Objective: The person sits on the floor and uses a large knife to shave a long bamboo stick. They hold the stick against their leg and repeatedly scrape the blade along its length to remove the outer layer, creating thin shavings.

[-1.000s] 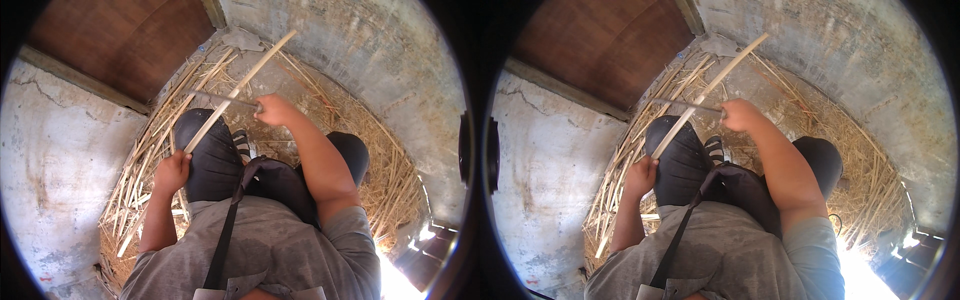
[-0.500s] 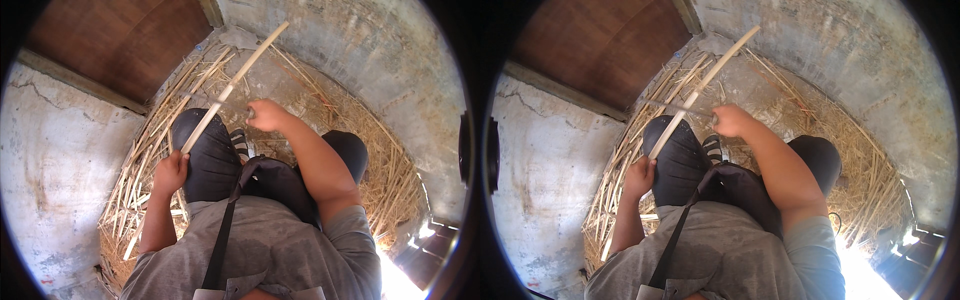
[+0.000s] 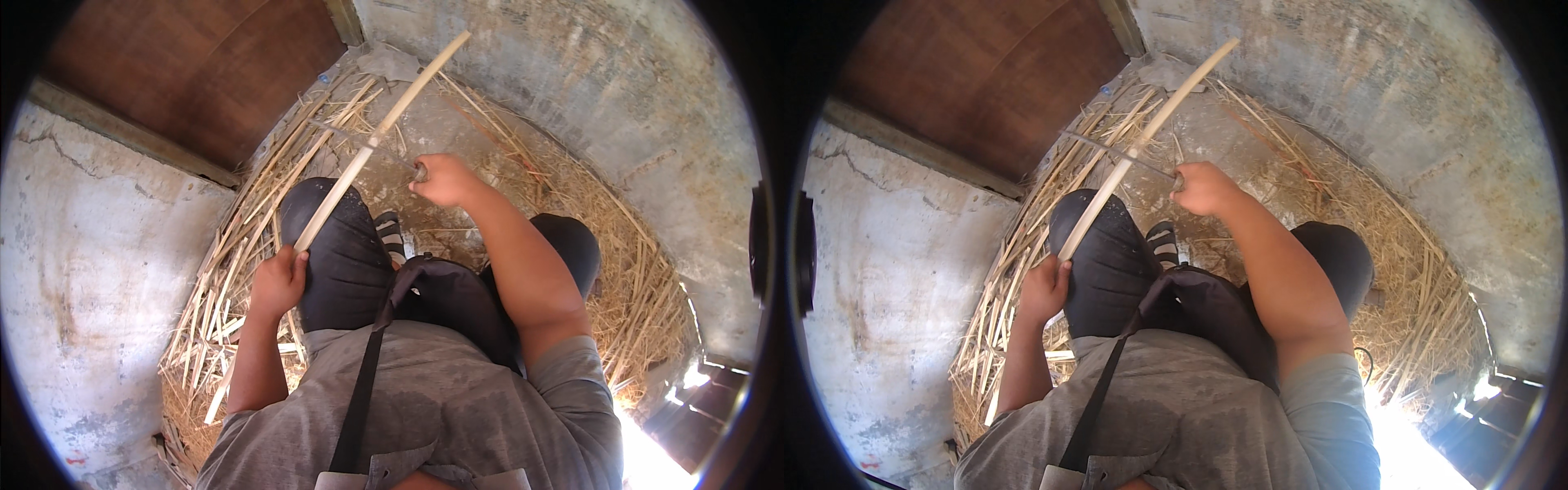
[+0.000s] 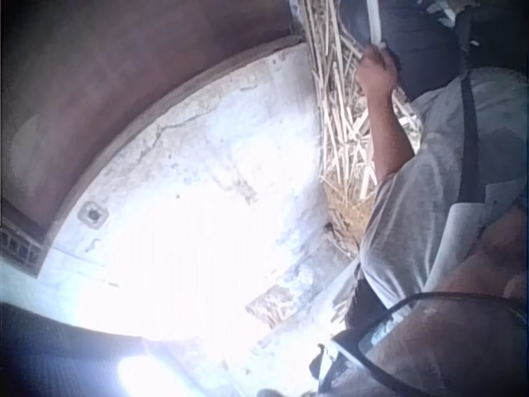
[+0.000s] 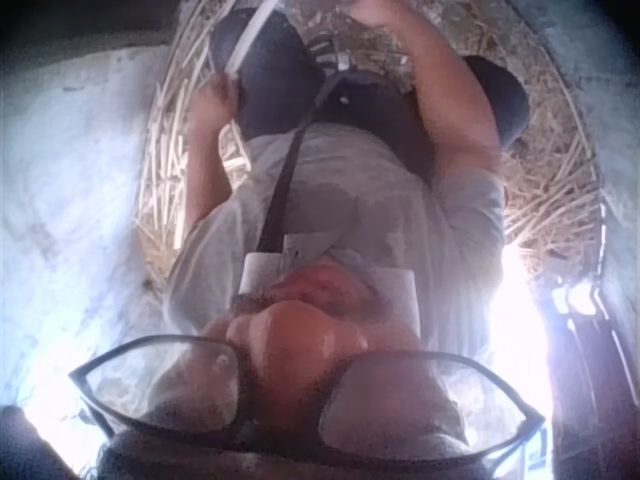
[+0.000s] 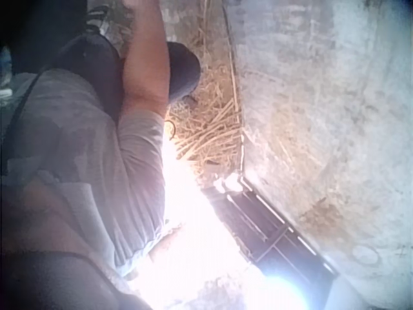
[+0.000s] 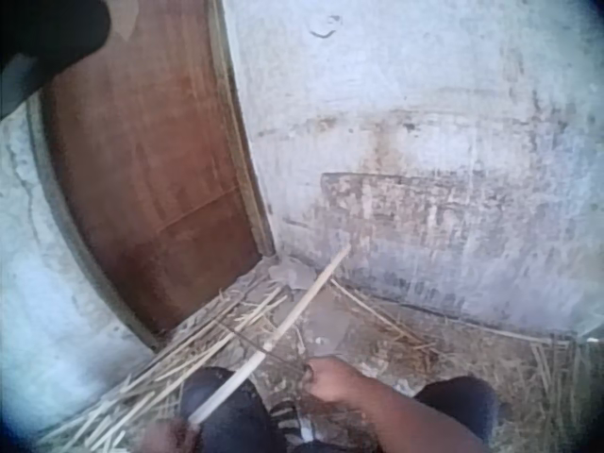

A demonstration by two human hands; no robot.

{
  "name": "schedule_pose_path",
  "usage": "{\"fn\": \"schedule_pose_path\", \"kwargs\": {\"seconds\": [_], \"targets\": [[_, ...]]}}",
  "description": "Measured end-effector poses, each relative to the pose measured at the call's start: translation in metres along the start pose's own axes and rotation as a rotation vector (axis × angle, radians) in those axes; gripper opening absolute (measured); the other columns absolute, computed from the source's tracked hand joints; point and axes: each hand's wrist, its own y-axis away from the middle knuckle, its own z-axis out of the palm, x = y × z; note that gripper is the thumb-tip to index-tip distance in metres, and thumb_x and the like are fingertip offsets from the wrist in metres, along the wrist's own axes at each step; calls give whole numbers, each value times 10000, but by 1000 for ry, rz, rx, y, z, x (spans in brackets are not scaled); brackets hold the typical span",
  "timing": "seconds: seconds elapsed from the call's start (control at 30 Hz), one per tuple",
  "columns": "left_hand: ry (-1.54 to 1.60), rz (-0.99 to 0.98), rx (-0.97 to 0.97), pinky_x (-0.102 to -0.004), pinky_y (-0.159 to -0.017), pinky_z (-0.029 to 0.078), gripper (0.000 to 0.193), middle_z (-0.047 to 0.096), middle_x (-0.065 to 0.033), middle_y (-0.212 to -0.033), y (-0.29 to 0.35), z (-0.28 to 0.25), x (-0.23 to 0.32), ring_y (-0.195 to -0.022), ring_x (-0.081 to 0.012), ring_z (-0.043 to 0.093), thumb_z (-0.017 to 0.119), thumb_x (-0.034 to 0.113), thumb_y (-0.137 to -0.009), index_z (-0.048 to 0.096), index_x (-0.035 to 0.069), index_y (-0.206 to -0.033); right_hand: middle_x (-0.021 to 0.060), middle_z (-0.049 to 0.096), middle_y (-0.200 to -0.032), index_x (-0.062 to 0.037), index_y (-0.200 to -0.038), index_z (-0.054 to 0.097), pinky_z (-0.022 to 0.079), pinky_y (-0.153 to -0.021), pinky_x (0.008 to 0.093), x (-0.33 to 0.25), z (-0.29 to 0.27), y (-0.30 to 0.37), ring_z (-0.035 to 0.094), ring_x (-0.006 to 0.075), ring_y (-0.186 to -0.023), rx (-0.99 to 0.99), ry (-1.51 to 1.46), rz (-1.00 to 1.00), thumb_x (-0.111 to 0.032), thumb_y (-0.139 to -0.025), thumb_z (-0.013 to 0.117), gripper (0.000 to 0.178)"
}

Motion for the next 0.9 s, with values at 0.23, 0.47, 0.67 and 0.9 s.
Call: {"fn": "schedule_pose_path", "kwargs": {"seconds": [0.23,0.47,0.67,0.9], "targets": [[36,13,21,-533,-564,461,302,597,-231,-624,2,-1,-1,-618,-470,615,618,268,-1008,528,34,-840,241,691,-1189,-14,-1257,666,517,-977,458,-12,-14,-4,657,402,-1120,-224,57,-86,-314,-847,759,517],[72,-50,-22,-529,-582,462,330,598,-239,-640,-2,2,-4,-648,-480,617,613,287,-1014,531,24,-833,262,695,-1144,-8,-1248,668,521,-965,442,43,-22,-5,669,401,-1088,100,-34,126,-319,-834,766,527],[130,-95,-96,-524,-612,476,379,602,-256,-655,-7,-6,-4,-676,-490,623,609,345,-1011,551,12,-841,244,711,-1066,-19,-1201,681,538,-909,470,-14,0,3,678,417,-1031,-74,91,-128,-294,-844,749,456],[133,-150,-146,-491,-637,465,429,601,-243,-685,-7,-9,-2,-686,-456,612,618,384,-1006,576,-3,-825,250,701,-1112,-7,-1209,679,531,-929,459,26,1,-10,670,410,-1060,-9,-6,-34,-313,-843,762,483]]}}
